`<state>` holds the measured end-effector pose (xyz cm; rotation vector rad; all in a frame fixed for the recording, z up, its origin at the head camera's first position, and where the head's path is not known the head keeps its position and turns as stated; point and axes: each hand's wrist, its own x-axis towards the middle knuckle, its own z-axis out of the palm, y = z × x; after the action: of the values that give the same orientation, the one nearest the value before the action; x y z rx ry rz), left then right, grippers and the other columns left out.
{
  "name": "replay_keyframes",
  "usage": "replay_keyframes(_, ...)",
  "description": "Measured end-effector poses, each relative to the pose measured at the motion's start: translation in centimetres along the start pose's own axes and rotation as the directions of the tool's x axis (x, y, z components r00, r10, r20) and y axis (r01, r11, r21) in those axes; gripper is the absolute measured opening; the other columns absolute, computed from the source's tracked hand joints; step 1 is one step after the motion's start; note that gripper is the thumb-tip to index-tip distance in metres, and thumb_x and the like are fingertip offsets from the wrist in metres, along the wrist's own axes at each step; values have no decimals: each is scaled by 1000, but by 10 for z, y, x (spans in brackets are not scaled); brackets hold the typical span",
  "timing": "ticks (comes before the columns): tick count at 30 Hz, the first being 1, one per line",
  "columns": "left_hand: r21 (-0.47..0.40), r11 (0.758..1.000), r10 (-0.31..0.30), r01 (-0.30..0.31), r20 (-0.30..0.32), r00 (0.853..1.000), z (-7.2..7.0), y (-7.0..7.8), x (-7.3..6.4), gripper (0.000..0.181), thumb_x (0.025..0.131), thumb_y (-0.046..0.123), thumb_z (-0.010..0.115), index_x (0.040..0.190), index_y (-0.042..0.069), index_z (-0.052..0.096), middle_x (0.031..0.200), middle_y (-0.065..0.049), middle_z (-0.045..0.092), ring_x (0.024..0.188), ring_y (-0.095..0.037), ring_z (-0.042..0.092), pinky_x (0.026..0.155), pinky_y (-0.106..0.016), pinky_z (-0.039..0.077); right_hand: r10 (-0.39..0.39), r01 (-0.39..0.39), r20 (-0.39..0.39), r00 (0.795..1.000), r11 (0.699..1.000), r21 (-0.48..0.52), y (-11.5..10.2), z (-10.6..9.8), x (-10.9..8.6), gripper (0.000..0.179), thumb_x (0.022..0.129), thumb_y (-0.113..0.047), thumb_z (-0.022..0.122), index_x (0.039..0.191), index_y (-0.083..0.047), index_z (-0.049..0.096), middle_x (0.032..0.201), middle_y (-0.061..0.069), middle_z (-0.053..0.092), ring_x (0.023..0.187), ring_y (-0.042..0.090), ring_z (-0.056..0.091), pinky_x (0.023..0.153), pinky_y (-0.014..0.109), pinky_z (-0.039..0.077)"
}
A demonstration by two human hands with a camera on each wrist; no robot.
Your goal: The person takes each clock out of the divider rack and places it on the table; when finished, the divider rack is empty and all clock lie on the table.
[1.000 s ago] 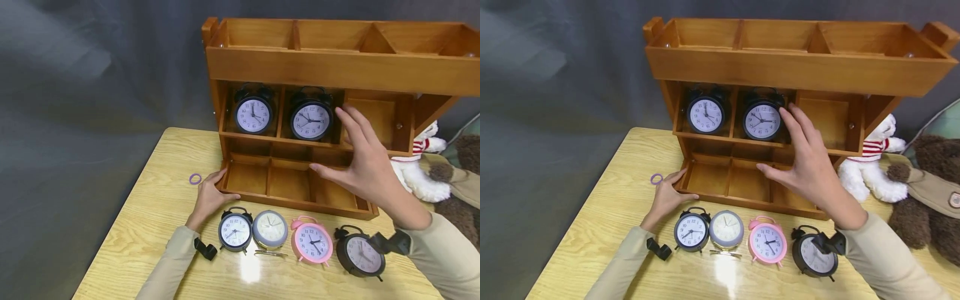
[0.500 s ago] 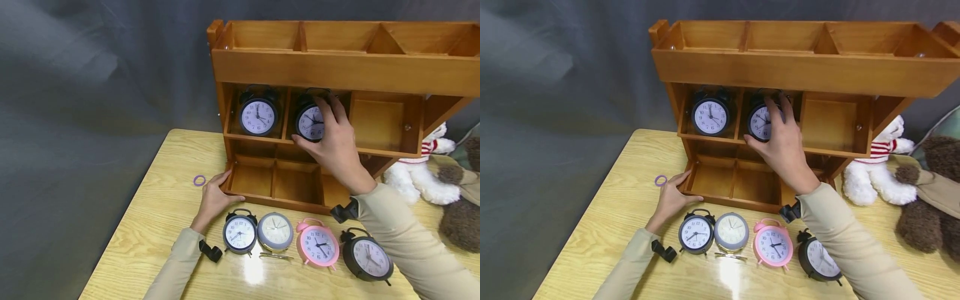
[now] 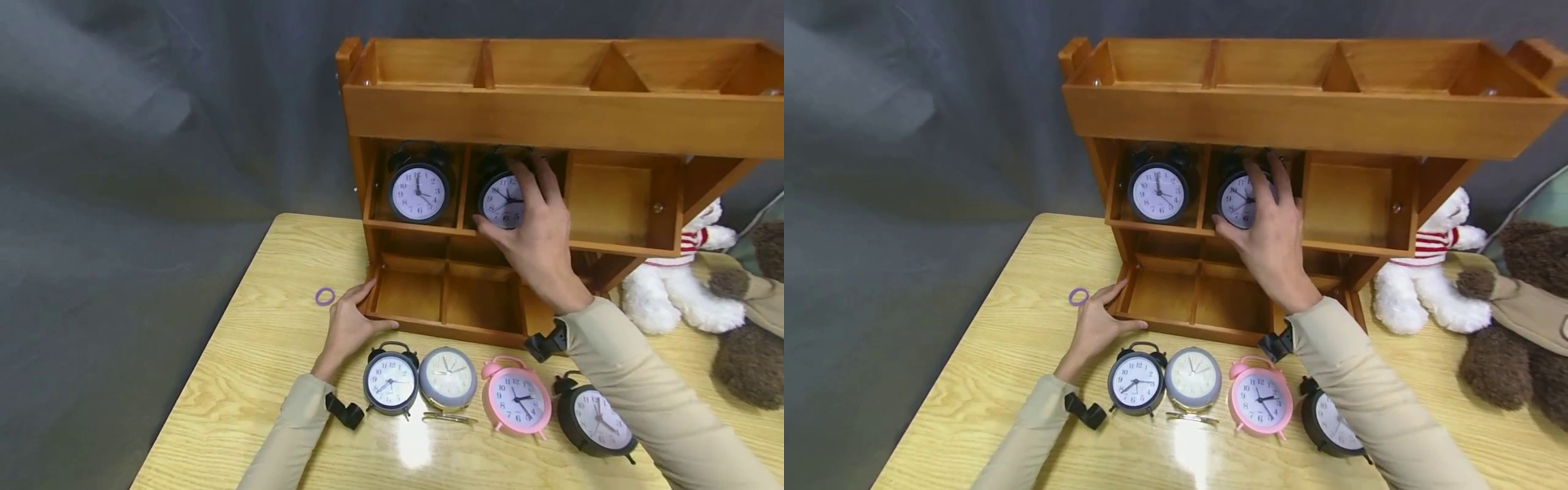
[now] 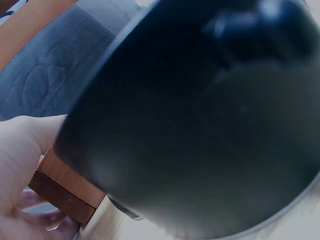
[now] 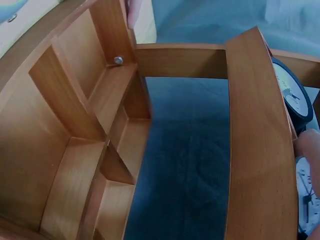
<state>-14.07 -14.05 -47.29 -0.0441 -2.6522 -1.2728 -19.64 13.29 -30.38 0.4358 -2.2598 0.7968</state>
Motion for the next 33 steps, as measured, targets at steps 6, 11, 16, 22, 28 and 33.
replay_keyframes(6, -6, 1000, -11, 11, 4, 1000, 1, 0, 0, 94, 52, 34, 96, 135, 15, 57, 136, -15, 58, 127, -33, 53, 110, -47, 40, -15, 18, -87, 996, 999, 39, -6, -13, -5, 81, 67, -23, 88, 138, -16, 51, 148, 13, 43, 127, 34, 50, 97, 56, 46)
replay_keyframes(11, -14, 1000, -6, 6, 1, 1000, 1, 2, 1, 95, 51, 33, 96, 135, 14, 58, 136, -15, 58, 127, -33, 54, 109, -44, 41, -45, 51, -123, 991, 998, 46, -10, -36, -18, 78, 66, -29, 85, 136, -13, 55, 144, 14, 48, 128, 35, 50, 101, 53, 46)
replay_keyframes(16, -28, 1000, -10, 10, 5, 1000, 1, 2, 1, 94, 51, 32, 96, 135, 14, 58, 136, -16, 58, 127, -33, 54, 109, -43, 42, -20, 23, -119, 993, 999, 24, -8, -61, -42, 82, 72, -66, 69, 130, -9, 59, 140, 18, 52, 127, 39, 51, 105, 45, 45)
replay_keyframes(22, -41, 999, -16, 17, 18, 1000, 3, 0, -1, 94, 53, 32, 96, 136, 15, 57, 137, -16, 57, 128, -34, 53, 108, -45, 42, 13, -13, -30, 999, 1000, -6, 4, -97, -78, 87, 71, -71, 64, 133, -10, 58, 141, 17, 53, 126, 41, 52, 99, 3, 30)
replay_keyframes(28, -54, 998, -39, 40, 33, 999, 3, 0, -4, 93, 54, 34, 95, 137, 16, 56, 139, -16, 55, 129, -35, 51, 109, -47, 41, 120, -117, 52, 991, 991, -66, 24, -140, -119, 89, 53, -18, 90, 135, -14, 57, 144, 12, 52, 131, -4, 43, 88, -4, 27)
replay_keyframes(33, -49, 999, -19, 19, 9, 1000, 0, 1, -2, 91, 53, 32, 96, 135, 16, 58, 136, -16, 58, 127, -34, 53, 109, -45, 42, 151, -150, 73, 986, 988, -25, 54, -167, -156, 96, 43, 6, 89, 133, -5, 58, 143, -2, 51, 121, -17, 41, 80, -5, 34)
